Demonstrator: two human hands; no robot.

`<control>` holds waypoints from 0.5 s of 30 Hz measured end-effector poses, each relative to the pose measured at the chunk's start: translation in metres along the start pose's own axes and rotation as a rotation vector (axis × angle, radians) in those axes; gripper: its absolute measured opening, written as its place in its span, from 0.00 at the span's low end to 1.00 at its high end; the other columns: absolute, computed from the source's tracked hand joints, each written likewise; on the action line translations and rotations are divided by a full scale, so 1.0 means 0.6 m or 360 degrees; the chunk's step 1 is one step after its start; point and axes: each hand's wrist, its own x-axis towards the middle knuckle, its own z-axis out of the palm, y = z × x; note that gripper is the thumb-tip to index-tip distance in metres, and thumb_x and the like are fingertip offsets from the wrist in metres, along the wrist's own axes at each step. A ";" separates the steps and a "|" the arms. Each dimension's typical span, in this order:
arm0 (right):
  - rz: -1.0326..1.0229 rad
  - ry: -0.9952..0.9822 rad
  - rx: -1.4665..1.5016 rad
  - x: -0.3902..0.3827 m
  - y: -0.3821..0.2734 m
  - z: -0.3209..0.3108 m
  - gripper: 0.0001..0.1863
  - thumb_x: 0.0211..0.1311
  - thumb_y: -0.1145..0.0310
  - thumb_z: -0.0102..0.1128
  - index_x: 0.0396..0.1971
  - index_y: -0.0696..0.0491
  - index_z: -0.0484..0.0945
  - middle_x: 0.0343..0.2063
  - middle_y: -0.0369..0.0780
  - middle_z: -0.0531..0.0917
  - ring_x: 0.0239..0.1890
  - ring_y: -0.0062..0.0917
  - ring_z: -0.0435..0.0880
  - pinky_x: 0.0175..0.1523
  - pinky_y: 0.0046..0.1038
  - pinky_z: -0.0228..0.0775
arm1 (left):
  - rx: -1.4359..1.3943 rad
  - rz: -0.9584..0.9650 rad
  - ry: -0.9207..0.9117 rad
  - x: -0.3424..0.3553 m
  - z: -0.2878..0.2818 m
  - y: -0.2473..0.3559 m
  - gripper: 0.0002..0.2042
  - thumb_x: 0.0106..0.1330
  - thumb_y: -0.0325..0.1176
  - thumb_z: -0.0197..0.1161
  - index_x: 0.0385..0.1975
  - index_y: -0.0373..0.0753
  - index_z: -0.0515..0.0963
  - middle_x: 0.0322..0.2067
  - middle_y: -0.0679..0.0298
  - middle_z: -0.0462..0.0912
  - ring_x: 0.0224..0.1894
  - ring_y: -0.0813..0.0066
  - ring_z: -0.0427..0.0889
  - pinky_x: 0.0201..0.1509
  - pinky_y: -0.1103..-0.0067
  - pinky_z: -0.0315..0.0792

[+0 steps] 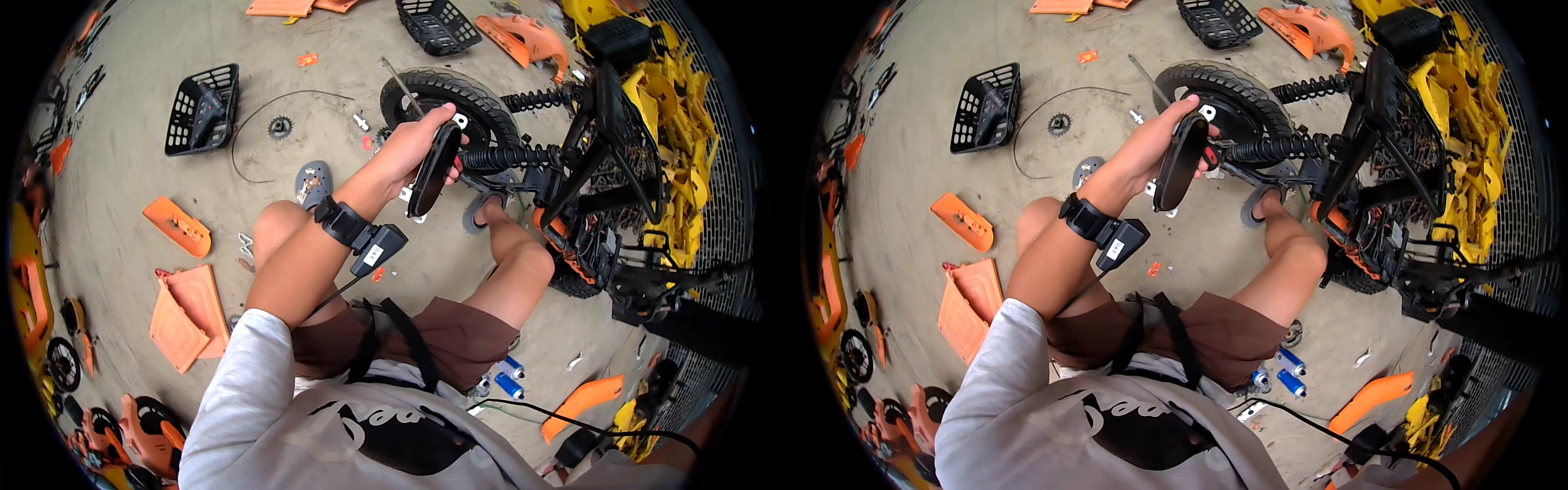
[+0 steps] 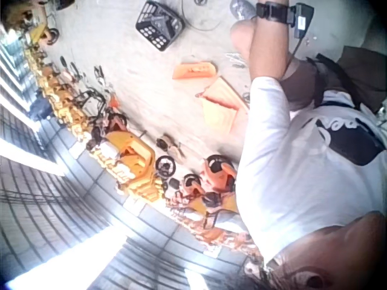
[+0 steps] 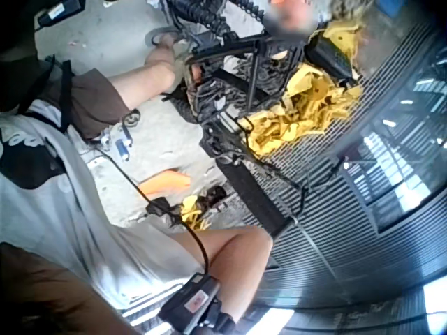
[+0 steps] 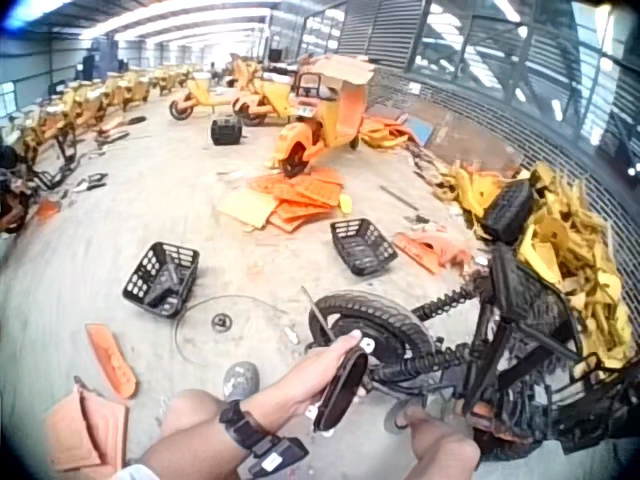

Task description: The person unscrews and removes a metal plate from a plastic housing using a screwdriver, aligns wires inside the housing, and then positions and screws the metal plate back onto the component.

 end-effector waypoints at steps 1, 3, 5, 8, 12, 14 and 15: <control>-0.0001 -0.0005 -0.0001 0.001 0.000 -0.005 0.20 0.65 0.68 0.51 0.56 0.58 0.70 0.49 0.41 0.73 0.43 0.24 0.70 0.45 0.25 0.62 | 0.0014 0.0001 0.0010 0.000 0.002 0.000 0.31 0.68 0.61 0.50 0.43 0.32 0.76 0.23 0.55 0.81 0.21 0.71 0.81 0.29 0.79 0.78; -0.0007 -0.0012 0.0020 0.007 0.002 -0.004 0.20 0.65 0.68 0.51 0.55 0.58 0.70 0.48 0.41 0.73 0.43 0.24 0.70 0.45 0.25 0.61 | 0.0051 0.0004 0.0024 0.000 0.006 0.001 0.31 0.68 0.61 0.50 0.43 0.32 0.77 0.23 0.55 0.81 0.21 0.71 0.81 0.29 0.80 0.78; -0.0027 -0.0011 0.0039 0.013 0.004 0.000 0.20 0.65 0.68 0.51 0.55 0.58 0.70 0.48 0.41 0.73 0.42 0.24 0.70 0.44 0.25 0.61 | 0.0025 -0.0008 0.0028 -0.001 0.005 0.001 0.31 0.69 0.60 0.50 0.43 0.32 0.77 0.24 0.55 0.81 0.21 0.72 0.81 0.29 0.79 0.79; -0.0117 -0.0010 0.0081 0.030 0.007 0.010 0.20 0.65 0.68 0.51 0.55 0.58 0.70 0.47 0.41 0.73 0.41 0.23 0.69 0.43 0.25 0.61 | -0.0004 0.0002 0.0018 -0.005 0.000 0.002 0.31 0.69 0.61 0.49 0.44 0.31 0.77 0.25 0.54 0.81 0.21 0.72 0.81 0.29 0.77 0.79; -0.0511 -0.0048 0.0195 0.116 -0.012 0.050 0.20 0.65 0.68 0.51 0.55 0.58 0.70 0.47 0.41 0.73 0.40 0.23 0.69 0.42 0.24 0.61 | 0.0006 0.0046 0.0088 -0.006 -0.014 -0.001 0.32 0.68 0.62 0.49 0.44 0.32 0.77 0.25 0.54 0.81 0.22 0.72 0.81 0.29 0.78 0.79; -0.0921 -0.0055 0.0224 0.188 -0.074 0.065 0.20 0.64 0.68 0.51 0.55 0.58 0.70 0.46 0.41 0.73 0.39 0.23 0.69 0.42 0.24 0.61 | 0.0041 0.0030 -0.0010 0.007 0.012 0.009 0.32 0.68 0.62 0.50 0.44 0.32 0.77 0.25 0.54 0.81 0.23 0.72 0.81 0.29 0.78 0.79; -0.1059 -0.0088 0.0320 0.215 -0.084 0.084 0.20 0.64 0.68 0.51 0.55 0.58 0.70 0.46 0.41 0.73 0.39 0.23 0.69 0.41 0.24 0.61 | 0.0054 0.0040 0.0007 0.004 0.012 0.009 0.32 0.67 0.62 0.50 0.44 0.32 0.77 0.25 0.54 0.81 0.23 0.72 0.81 0.29 0.78 0.79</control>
